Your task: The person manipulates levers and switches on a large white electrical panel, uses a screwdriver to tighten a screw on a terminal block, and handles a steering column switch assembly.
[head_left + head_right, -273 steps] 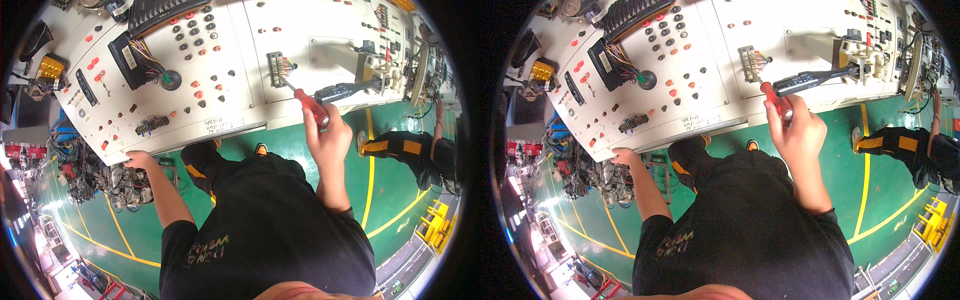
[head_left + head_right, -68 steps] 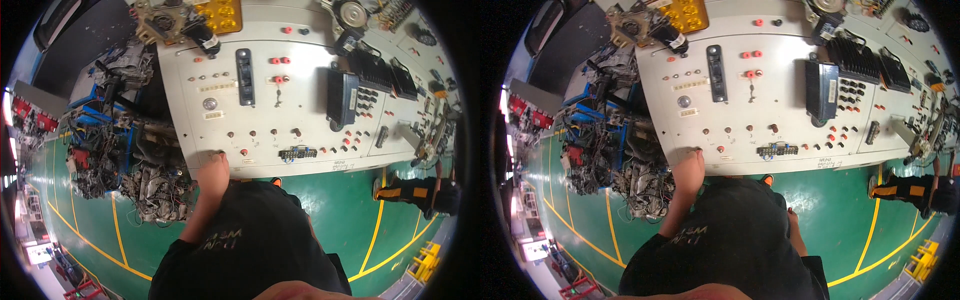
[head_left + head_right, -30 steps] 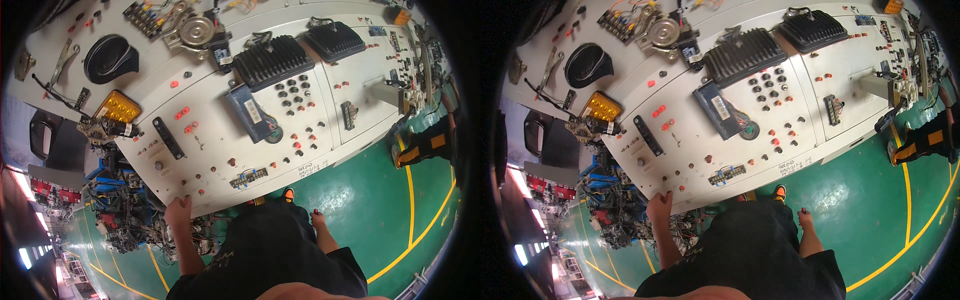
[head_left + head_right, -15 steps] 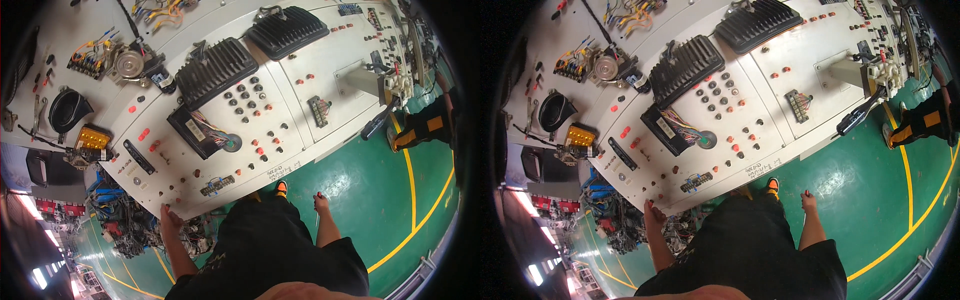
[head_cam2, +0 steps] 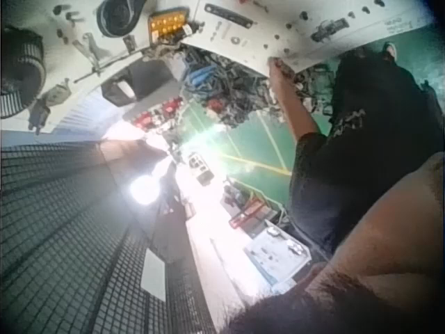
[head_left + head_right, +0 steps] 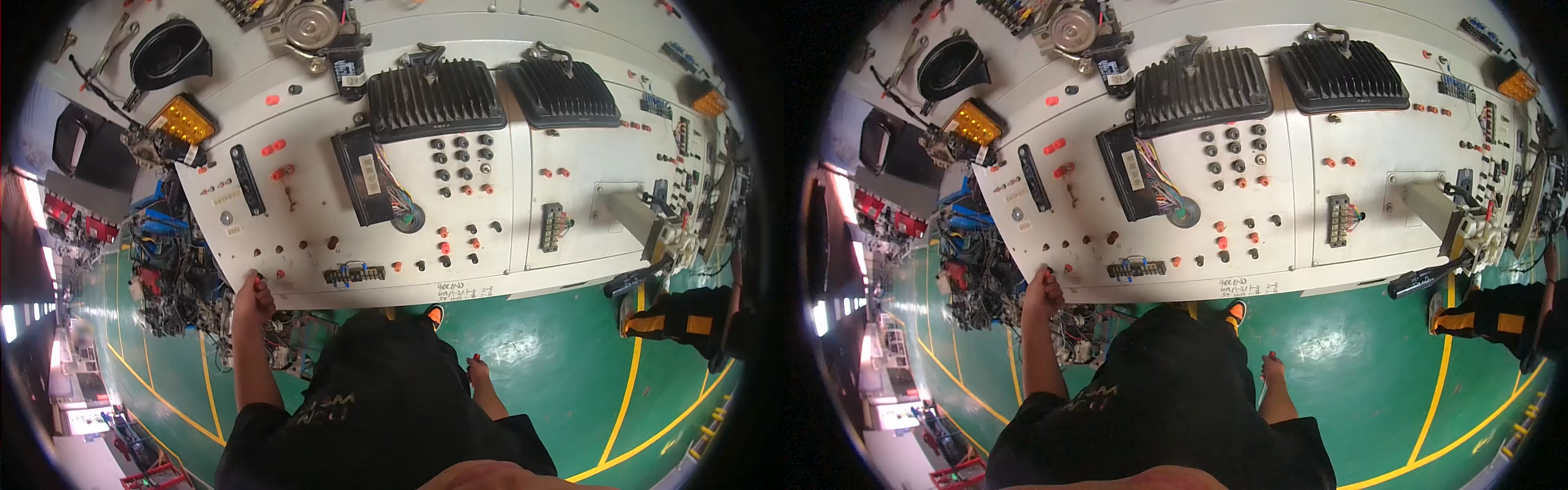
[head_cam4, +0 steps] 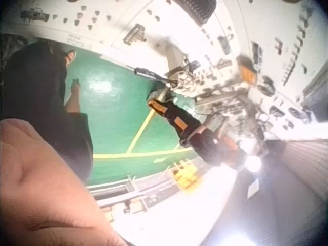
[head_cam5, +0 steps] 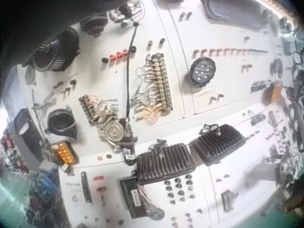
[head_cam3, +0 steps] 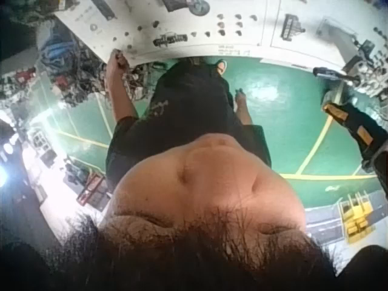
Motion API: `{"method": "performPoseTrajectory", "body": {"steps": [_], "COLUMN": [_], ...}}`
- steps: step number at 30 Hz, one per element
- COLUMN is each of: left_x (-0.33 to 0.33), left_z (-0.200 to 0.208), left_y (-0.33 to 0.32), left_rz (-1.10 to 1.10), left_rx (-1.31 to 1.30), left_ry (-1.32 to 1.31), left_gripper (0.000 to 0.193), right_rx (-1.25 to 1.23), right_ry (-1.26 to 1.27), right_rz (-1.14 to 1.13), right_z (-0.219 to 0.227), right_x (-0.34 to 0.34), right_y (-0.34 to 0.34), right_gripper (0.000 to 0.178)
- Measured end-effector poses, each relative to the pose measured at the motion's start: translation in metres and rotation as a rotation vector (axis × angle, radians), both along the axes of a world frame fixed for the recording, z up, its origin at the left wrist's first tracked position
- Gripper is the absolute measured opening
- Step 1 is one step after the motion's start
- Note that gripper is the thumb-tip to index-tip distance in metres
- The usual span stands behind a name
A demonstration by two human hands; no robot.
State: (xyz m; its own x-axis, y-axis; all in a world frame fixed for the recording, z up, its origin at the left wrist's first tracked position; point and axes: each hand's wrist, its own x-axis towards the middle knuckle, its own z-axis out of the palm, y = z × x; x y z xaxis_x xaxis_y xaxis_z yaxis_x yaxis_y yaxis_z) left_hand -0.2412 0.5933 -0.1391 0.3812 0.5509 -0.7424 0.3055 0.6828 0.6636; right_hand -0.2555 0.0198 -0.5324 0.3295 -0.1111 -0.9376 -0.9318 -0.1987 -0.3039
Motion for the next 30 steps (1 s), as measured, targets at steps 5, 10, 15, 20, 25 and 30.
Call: {"method": "performPoseTrajectory", "body": {"steps": [5,10,15,20,25,30], "left_x": [-0.002,-0.005,-0.004,-0.01,-0.022,-0.031], "left_z": [0.004,-0.001,-0.017,-0.046,-0.054,-0.037], "left_y": [-0.003,-0.009,-0.017,-0.003,0.024,0.039], "left_rz": [-0.025,-0.056,-0.094,-0.044,-0.432,-0.3], "left_rx": [-0.043,-0.171,-0.349,-0.49,-0.457,-0.744], "left_ry": [0.03,-0.253,-0.709,-1.012,-1.076,-0.913], "left_gripper": [0.049,0.054,0.053,0.046,0.036,0.025], "right_rx": [0.026,0.065,0.005,-0.069,-0.164,-0.37], "right_ry": [-0.108,-0.267,-0.247,-0.006,-0.021,-0.148], "right_rz": [-0.082,-0.251,-0.302,-0.26,-0.329,-0.292], "right_z": [0.012,0.027,0.024,0.033,0.068,0.088], "right_x": [0.043,0.059,0.004,-0.092,-0.177,-0.259], "right_y": [-0.004,-0.015,-0.009,0.004,0.012,0.01], "right_gripper": [0.019,0.02,0.023,0.027,0.037,0.039]}}
